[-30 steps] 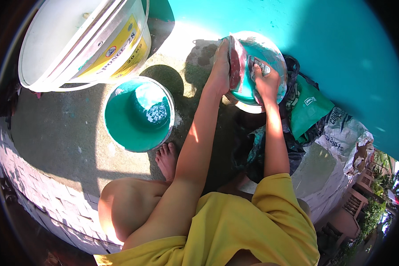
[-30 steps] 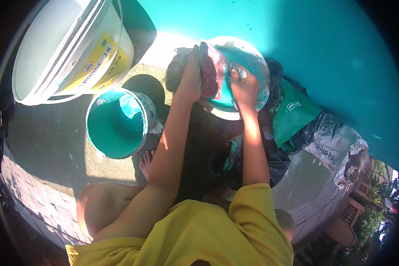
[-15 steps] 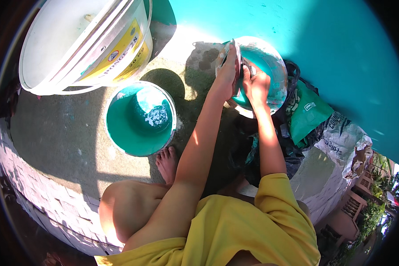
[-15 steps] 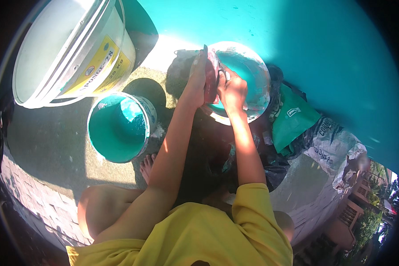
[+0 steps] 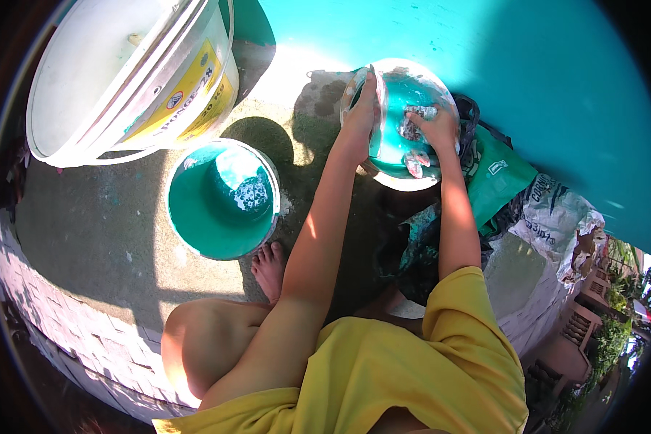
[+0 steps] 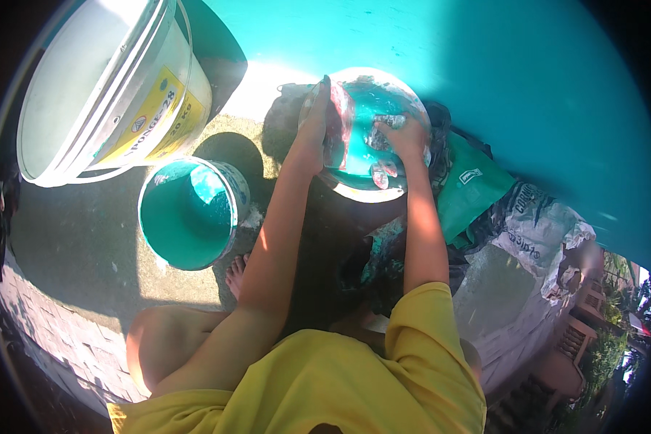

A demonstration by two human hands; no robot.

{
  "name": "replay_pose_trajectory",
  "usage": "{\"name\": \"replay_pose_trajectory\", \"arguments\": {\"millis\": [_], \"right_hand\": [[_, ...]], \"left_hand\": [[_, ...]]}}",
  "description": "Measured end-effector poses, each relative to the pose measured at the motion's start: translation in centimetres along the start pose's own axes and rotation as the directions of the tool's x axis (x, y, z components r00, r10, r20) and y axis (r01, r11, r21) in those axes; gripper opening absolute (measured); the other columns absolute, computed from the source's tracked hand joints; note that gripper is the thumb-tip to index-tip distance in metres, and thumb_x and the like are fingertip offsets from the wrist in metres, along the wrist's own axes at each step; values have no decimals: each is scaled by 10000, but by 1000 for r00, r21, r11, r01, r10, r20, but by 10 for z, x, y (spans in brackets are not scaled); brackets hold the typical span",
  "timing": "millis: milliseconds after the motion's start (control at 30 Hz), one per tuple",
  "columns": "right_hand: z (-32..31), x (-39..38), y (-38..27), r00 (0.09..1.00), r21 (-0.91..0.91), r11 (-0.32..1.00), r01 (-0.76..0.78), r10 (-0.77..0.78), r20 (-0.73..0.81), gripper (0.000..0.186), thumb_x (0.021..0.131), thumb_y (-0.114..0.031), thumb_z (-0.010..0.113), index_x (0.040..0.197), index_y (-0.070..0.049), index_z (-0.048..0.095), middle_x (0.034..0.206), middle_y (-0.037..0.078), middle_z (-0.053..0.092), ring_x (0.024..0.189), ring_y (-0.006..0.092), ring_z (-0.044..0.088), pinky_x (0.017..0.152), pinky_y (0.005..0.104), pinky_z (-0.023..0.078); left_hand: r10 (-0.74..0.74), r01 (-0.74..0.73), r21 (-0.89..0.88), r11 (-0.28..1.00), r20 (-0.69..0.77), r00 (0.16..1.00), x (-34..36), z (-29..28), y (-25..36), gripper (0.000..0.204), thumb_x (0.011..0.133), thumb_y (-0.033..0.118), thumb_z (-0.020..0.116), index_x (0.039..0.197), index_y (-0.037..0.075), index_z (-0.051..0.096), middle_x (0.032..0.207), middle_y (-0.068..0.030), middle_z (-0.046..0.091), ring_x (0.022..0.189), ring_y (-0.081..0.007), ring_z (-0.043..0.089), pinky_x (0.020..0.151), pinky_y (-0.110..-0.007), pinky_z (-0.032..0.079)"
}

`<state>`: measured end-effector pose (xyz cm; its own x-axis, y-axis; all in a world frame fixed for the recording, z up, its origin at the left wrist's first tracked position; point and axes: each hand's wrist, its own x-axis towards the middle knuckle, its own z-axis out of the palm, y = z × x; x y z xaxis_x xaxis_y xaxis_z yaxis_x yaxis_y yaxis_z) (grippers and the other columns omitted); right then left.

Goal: The person prepares a green substance, possibly paint or plaster, by mixing a green liquid from one bucket into a bucket containing a white powder, then stirring the mixture with a handheld scraper.

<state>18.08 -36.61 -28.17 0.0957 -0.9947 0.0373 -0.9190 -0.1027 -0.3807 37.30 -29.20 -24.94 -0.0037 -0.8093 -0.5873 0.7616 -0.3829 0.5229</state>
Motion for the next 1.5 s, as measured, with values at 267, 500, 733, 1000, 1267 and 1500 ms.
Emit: {"name": "replay_pose_trajectory", "arguments": {"millis": [267, 500, 733, 1000, 1267, 1500], "right_hand": [[9, -26, -36, 954, 139, 964, 228, -192, -232, 352, 806, -134, 707, 1127, -45, 591, 1002, 135, 632, 929, 296, 595, 868, 418, 461], [57, 3, -35, 687, 869, -338, -362, 533, 494, 315, 995, -252, 436, 1101, 14, 566, 1078, 95, 621, 929, 221, 613, 864, 365, 499], [-3, -86, -132, 963, 970, -161, -184, 168, 210, 538, 1021, -388, 301, 1334, 29, 435, 1376, 178, 447, 1278, 269, 417, 1094, 388, 301], [-3, -78, -135, 982, 950, 277, -147, -76, 175, 635, 1023, -467, 188, 1468, -17, 248, 1539, 124, 222, 1432, 221, 157, 1162, 332, 109], [96, -6, -20, 876, 815, 347, -464, 312, 367, 385, 958, -311, 377, 1070, -23, 606, 973, 127, 651, 817, 219, 619, 731, 415, 477], [47, -39, -107, 979, 978, 95, -187, 97, 178, 316, 993, -220, 381, 1077, 8, 582, 954, 95, 625, 817, 164, 592, 736, 307, 490]], "left_hand": [[167, -169, -65, 984, -25, 986, -3, 3, 1, 362, 928, 530, 504, 800, 192, 514, 651, 54, 427, 595, -49, 399, 525, -227, 323], [180, -183, -75, 980, -39, 983, 13, 5, -11, 341, 960, 491, 449, 865, 176, 541, 689, 54, 471, 619, -59, 463, 552, -240, 382], [70, -79, -275, 958, -42, 997, -14, 24, 2, 403, 934, 541, 459, 1040, 167, 565, 841, 9, 550, 725, -125, 550, 611, -285, 481], [147, -144, -64, 988, 50, 988, 10, 17, -18, 525, 941, 573, 407, 1161, 117, 547, 1031, -31, 550, 900, -136, 553, 741, -307, 487], [48, -47, -65, 997, 24, 999, -21, 38, -11, 464, 916, 468, 547, 1202, 103, 533, 1095, -52, 555, 937, -160, 583, 785, -318, 499], [193, -194, -92, 977, -23, 981, 15, 15, -16, 305, 954, 399, 483, 1096, 135, 537, 1009, -24, 567, 867, -144, 549, 678, -311, 482]]}}
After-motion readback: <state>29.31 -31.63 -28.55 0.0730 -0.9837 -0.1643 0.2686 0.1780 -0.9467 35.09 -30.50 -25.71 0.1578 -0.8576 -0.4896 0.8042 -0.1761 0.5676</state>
